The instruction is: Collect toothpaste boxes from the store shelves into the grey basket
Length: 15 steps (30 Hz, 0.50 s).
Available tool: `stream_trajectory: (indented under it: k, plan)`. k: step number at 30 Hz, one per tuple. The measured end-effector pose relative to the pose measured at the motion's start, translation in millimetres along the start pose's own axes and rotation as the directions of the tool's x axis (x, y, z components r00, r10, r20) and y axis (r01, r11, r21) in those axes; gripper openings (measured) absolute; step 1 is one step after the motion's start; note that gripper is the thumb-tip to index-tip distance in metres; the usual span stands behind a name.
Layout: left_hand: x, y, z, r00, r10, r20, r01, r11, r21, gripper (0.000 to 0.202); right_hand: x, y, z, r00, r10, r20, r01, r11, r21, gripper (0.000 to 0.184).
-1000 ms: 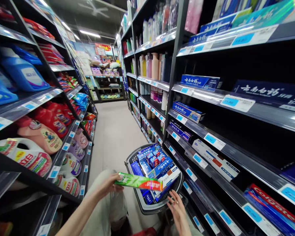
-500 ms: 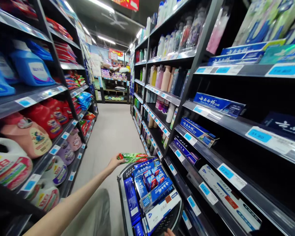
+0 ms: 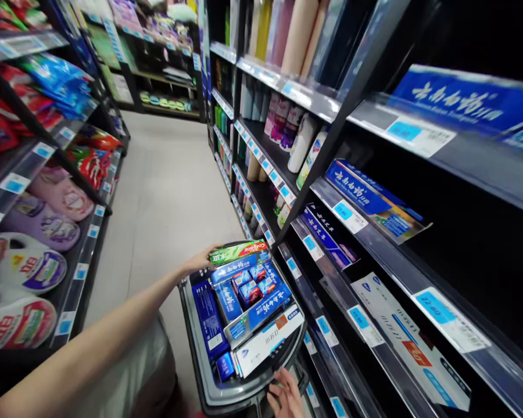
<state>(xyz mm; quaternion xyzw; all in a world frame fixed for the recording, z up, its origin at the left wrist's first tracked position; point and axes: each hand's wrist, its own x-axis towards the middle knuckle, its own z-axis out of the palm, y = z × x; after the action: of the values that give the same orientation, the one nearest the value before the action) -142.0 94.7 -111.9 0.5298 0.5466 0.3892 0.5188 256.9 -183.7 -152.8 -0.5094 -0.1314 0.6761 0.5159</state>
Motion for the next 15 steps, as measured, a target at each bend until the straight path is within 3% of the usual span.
stream_trajectory:
  k: [5,9,10,12,15]
  plan:
    - [2,8,0.2,0.999,-0.046,0.014,0.043,0.985,0.167,0.053,-11,-12,18,0.996,-0.036,0.082,0.036,0.999,-0.003,0.05]
    - [-8,30,6.6,0.992,-0.021,-0.126,0.055,0.96,0.275,0.066,-13,-20,25,0.978,-0.193,-0.074,0.181,0.973,-0.145,0.042]
    - [-14,40,9.8,0.986,-0.002,-0.165,0.05,0.956,0.288,0.072,-12,-23,22,0.95,-0.269,-0.157,0.232,0.947,-0.222,0.041]
    - [-33,64,19.5,0.98,0.075,-0.185,-0.013,0.949,0.315,0.07,-9,-33,10,0.839,-0.442,-0.316,0.303,0.863,-0.404,0.041]
    - [-79,104,47.1,0.984,0.173,-0.047,-0.15,0.939,0.311,0.057,-13,-58,-11,0.665,-0.609,-0.433,0.333,0.76,-0.558,0.041]
